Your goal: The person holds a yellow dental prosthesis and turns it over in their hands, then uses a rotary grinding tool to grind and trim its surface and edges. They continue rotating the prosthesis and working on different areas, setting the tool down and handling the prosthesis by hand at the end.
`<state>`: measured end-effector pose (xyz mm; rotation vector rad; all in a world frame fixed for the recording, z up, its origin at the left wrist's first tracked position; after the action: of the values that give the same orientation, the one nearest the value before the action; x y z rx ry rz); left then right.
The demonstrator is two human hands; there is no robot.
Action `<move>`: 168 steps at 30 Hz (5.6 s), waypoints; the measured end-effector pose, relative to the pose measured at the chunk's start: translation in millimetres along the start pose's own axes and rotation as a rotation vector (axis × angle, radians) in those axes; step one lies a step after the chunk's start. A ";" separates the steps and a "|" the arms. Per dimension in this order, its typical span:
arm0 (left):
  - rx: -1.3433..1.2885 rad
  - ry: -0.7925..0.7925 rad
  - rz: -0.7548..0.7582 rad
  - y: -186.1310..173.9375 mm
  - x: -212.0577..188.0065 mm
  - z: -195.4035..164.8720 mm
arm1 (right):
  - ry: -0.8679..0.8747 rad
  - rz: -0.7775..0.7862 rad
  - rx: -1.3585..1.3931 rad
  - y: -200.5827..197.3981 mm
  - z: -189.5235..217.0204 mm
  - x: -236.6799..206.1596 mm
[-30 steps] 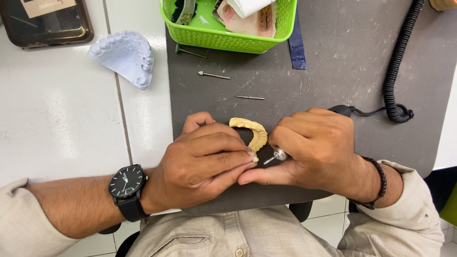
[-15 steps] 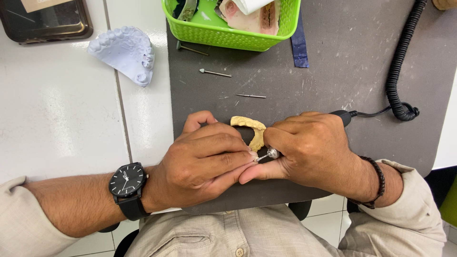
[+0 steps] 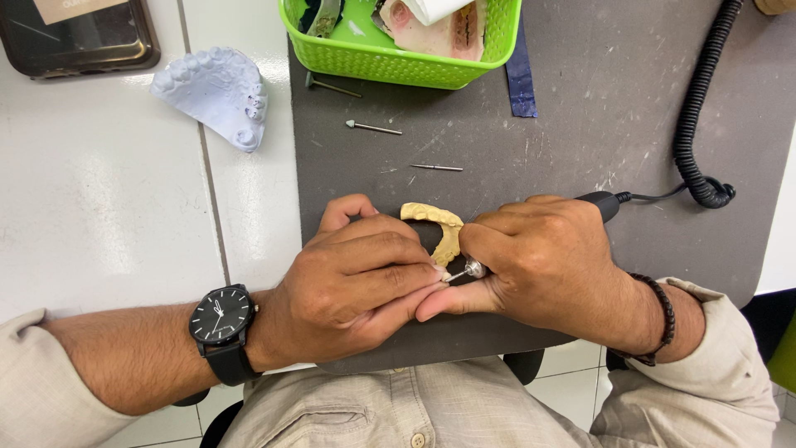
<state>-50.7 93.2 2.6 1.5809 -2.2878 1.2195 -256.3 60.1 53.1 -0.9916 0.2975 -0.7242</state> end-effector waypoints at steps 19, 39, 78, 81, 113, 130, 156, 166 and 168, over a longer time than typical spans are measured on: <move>0.016 -0.006 0.020 1.5 -0.2 0.1 | 0.031 0.020 -0.061 -2.3 1.4 0.8; 0.006 -0.013 0.031 3.0 -1.0 1.3 | 0.032 0.028 -0.082 -1.8 0.0 0.1; 0.002 -0.020 0.036 4.4 -1.0 1.2 | 0.034 0.061 -0.088 -1.4 -0.6 -0.4; 0.003 -0.022 0.038 4.5 -1.2 1.5 | 0.030 0.067 -0.088 -0.8 -0.2 -0.8; -0.028 -0.001 0.031 -1.6 -0.4 1.0 | 0.029 0.006 0.018 -3.3 1.0 0.4; 0.003 -0.003 0.019 0.3 0.2 0.2 | 0.025 0.057 0.003 -1.2 0.7 0.2; -0.012 -0.015 0.032 3.0 -1.2 0.0 | 0.048 0.081 -0.052 -1.6 0.4 1.3; -0.011 -0.001 0.032 1.0 -0.5 0.9 | 0.039 0.068 -0.018 -2.6 0.9 2.0; -0.008 0.000 0.032 0.8 -0.5 0.9 | 0.057 0.096 -0.009 -1.8 0.1 2.3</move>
<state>-50.8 93.1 1.2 1.5473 -2.3237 1.2166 -255.3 58.0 54.9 -0.9601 0.3956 -0.6649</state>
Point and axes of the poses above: each hand's wrist, its own x-axis towards the middle knuckle, its own y-axis out of the palm, z = x × y, the point moved 2 cm from there along x, towards the middle knuckle, and after that the axes turned 14 degrees about x, right-handed, at the moved point
